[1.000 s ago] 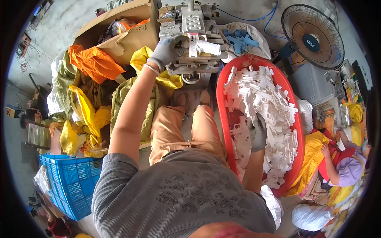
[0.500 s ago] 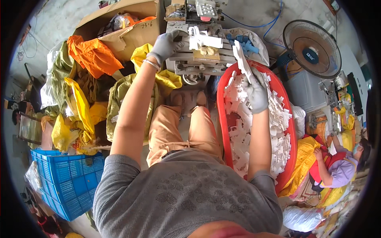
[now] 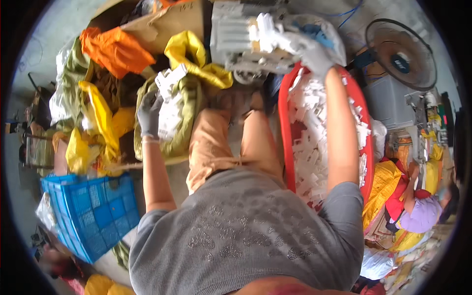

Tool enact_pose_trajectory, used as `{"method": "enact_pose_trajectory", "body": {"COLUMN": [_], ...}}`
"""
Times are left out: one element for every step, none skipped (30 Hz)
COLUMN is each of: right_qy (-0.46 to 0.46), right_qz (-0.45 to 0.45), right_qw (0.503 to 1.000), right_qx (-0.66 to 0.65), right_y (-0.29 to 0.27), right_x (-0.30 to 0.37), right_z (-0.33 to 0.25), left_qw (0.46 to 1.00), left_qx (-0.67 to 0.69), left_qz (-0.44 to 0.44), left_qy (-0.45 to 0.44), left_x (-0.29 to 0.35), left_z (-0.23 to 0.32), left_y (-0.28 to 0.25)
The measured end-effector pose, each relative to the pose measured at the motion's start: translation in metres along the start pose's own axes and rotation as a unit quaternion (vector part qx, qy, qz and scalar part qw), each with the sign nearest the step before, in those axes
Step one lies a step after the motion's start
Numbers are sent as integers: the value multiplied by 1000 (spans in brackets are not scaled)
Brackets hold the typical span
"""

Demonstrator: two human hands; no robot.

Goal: The person is using a manual press machine to assemble white plastic components and then sorting them into bags.

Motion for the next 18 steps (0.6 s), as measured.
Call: {"method": "enact_pose_trajectory", "body": {"right_qy": [12,28,-10,15,62,40,19,48,-8,202,234,268,290,328,364,357,371,382], "right_qz": [10,19,127,155,178,190,205,189,190,166,187,202,209,204,195,188,133,80], "right_qw": [999,997,991,985,978,978,977,972,982,949,939,932,933,921,902,903,898,887], "right_qx": [-33,-66,-40,-74,-89,-72,-51,-129,-16,-176,-169,-135,-47,41,131,146,196,246], "right_y": [-9,-13,-29,-33,-42,-44,-44,-33,-40,-26,-28,-31,-43,-46,-49,-43,-31,-19], "right_x": [10,20,39,57,75,93,112,132,164,188,218,246,276,302,326,349,359,369], "right_z": [4,9,0,5,39,60,82,111,165,204,226,234,267,279,289,301,306,311], "left_qw": [999,994,991,985,971,965,959,969,970,987,968,956,956,896,937,900,857,854], "left_qx": [27,-94,-125,-157,-226,-253,-276,-244,-229,-127,-237,-269,-248,-346,-254,-322,-392,-398], "left_qz": [24,42,50,68,68,65,59,32,-3,-2,-60,-111,-155,-241,-229,-285,-328,-333], "left_qy": [11,20,20,25,27,27,30,-6,-76,-99,-55,-45,-30,141,-73,-69,-63,-42], "left_x": [8,13,18,20,23,25,28,31,35,43,44,53,55,67,78,90,103,107], "left_z": [-6,-7,-1,-26,-25,-40,-60,-81,-93,-118,-126,-119,-142,-136,-155,-164,-170,-169], "left_y": [-9,-23,-24,-42,-41,-45,-53,-57,-49,-62,-68,-52,-54,-37,-24,-4,5,14]}}
Point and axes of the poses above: each hand's wrist, its own x-axis away from the middle knuckle, its own y-axis out of the palm, z = x × y, the point moved 10 cm from there along -x, towards the middle knuckle, and after that the axes turned 3 degrees about y, right-handed, at the moved point
